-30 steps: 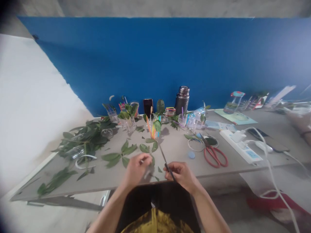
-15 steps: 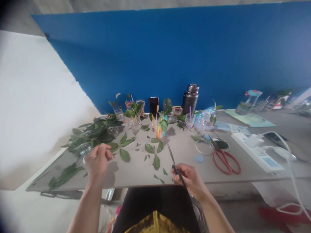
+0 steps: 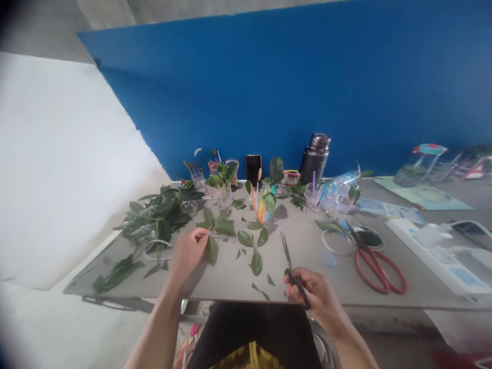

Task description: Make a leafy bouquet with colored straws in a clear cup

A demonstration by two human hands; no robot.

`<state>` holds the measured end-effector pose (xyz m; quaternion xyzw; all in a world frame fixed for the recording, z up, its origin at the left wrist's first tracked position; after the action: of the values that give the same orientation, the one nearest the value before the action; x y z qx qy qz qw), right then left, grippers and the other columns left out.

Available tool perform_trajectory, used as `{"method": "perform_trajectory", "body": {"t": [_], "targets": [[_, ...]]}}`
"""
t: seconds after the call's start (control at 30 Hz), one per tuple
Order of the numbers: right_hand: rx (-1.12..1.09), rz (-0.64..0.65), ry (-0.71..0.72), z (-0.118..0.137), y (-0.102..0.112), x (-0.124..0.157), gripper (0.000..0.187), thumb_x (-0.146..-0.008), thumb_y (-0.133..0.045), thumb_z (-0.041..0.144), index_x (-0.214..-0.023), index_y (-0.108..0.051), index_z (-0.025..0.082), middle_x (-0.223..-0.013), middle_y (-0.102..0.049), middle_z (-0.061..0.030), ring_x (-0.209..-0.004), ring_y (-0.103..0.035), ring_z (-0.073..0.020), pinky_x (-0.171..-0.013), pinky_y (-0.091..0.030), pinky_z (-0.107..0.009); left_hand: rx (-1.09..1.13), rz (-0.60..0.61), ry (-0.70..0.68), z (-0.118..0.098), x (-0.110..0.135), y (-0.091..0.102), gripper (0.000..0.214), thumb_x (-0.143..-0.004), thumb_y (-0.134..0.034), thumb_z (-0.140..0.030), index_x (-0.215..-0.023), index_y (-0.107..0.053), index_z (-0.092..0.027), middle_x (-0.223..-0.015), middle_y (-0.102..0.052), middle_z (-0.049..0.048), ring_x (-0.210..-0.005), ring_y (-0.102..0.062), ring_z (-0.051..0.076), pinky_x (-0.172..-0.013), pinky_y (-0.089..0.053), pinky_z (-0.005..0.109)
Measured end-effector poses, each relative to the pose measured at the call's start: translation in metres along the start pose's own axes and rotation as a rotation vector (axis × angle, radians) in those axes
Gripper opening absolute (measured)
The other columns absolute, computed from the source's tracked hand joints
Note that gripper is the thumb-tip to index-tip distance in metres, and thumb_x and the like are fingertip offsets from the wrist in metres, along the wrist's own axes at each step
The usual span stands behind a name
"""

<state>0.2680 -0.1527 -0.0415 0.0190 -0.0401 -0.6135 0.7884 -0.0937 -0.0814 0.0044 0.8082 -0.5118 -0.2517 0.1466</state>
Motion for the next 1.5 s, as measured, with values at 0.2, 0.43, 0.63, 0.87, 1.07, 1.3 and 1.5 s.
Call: {"method": "perform_trajectory", "body": {"t": [0.2, 0.43, 0.63, 0.87, 1.07, 1.3, 1.5], "targets": [[0.005, -0.001, 0.01, 0.0, 0.001, 0.001, 0.068, -0.08, -0.071, 0.082, -0.092, -0.075, 0.014, -0.072, -0.064, -0.0063, -0.062, -0.05, -0.016, -0.058, -0.041, -0.029, 0.641, -0.159, 0.226, 0.009, 0.007, 0.005, 0.032, -0.066, -0.081, -0.029, -0.095, -0.071, -0.018, -0.074, -0.07, 0.0005, -0.064, -0.063, 0.015, -0.063, -0.048, 0.026], [-0.005, 0.001, 0.001, -0.004, 0.002, 0.001, 0.068, -0.079, -0.072, 0.083, -0.091, -0.074, 0.016, -0.073, -0.064, -0.0061, -0.063, -0.052, -0.0171, -0.059, -0.042, -0.03, 0.887, -0.032, 0.385, 0.003, 0.011, -0.009, 0.039, -0.053, -0.094, -0.028, -0.083, -0.075, -0.013, -0.073, -0.07, 0.0012, -0.06, -0.06, 0.01, -0.056, -0.045, 0.022], [-0.017, 0.016, -0.003, -0.006, 0.0, 0.0, 0.064, -0.082, -0.071, 0.08, -0.09, -0.073, 0.016, -0.072, -0.061, -0.0045, -0.062, -0.048, -0.0157, -0.058, -0.039, -0.029, 1.022, 0.124, 0.403, -0.019, 0.017, -0.012, 0.036, -0.055, -0.095, -0.025, -0.074, -0.066, -0.015, -0.066, -0.061, -0.0032, -0.057, -0.057, 0.009, -0.054, -0.046, 0.021], [-0.014, -0.029, -0.031, -0.001, -0.012, 0.001, 0.053, -0.076, -0.078, 0.071, -0.08, -0.071, 0.018, -0.064, -0.053, -0.0004, -0.06, -0.043, -0.0146, -0.053, -0.035, -0.026, 1.242, 0.284, 0.438, -0.043, 0.038, -0.041, 0.044, -0.056, -0.1, -0.025, -0.072, -0.06, -0.016, -0.071, -0.06, -0.0027, -0.062, -0.058, 0.008, -0.059, -0.051, 0.021], [-0.042, -0.033, -0.091, 0.003, -0.028, -0.005, 0.043, -0.071, -0.087, 0.056, -0.072, -0.068, 0.017, -0.062, -0.055, 0.0003, -0.06, -0.045, -0.0131, -0.057, -0.039, -0.025, 1.247, 0.256, 0.346, -0.062, 0.051, -0.053, 0.047, -0.056, -0.103, -0.031, -0.076, -0.062, -0.017, -0.073, -0.057, -0.0043, -0.066, -0.057, 0.008, -0.057, -0.048, 0.021], [-0.298, -0.02, 0.128, 0.045, -0.043, -0.025, 0.067, -0.057, -0.099, 0.057, -0.108, -0.075, 0.02, -0.095, -0.072, -0.009, -0.083, -0.064, -0.0215, -0.069, -0.052, -0.029, 1.203, 0.407, 0.3, -0.087, 0.08, -0.075, 0.046, -0.065, -0.099, -0.041, -0.077, -0.063, -0.016, -0.071, -0.056, -0.0034, -0.064, -0.056, 0.01, -0.055, -0.042, 0.022], [-0.449, -0.273, 0.04, 0.059, -0.06, -0.041, 0.048, -0.053, -0.099, 0.042, -0.081, -0.066, 0.02, -0.07, -0.064, 0.0009, -0.061, -0.055, -0.0134, -0.056, -0.047, -0.024, 1.119, 0.443, 0.246, -0.089, 0.083, -0.084, 0.041, -0.069, -0.096, -0.045, -0.076, -0.069, -0.016, -0.068, -0.06, -0.001, -0.062, -0.053, 0.011, -0.057, -0.041, 0.024]]}}
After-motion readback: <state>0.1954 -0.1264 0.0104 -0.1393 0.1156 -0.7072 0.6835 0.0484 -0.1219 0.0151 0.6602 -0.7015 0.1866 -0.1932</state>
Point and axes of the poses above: each hand's wrist, its own x-axis away from the middle knuckle, its own y-axis out of the back of the hand, z = x × y, the point moved 5 cm from there along -x, towards the middle knuckle
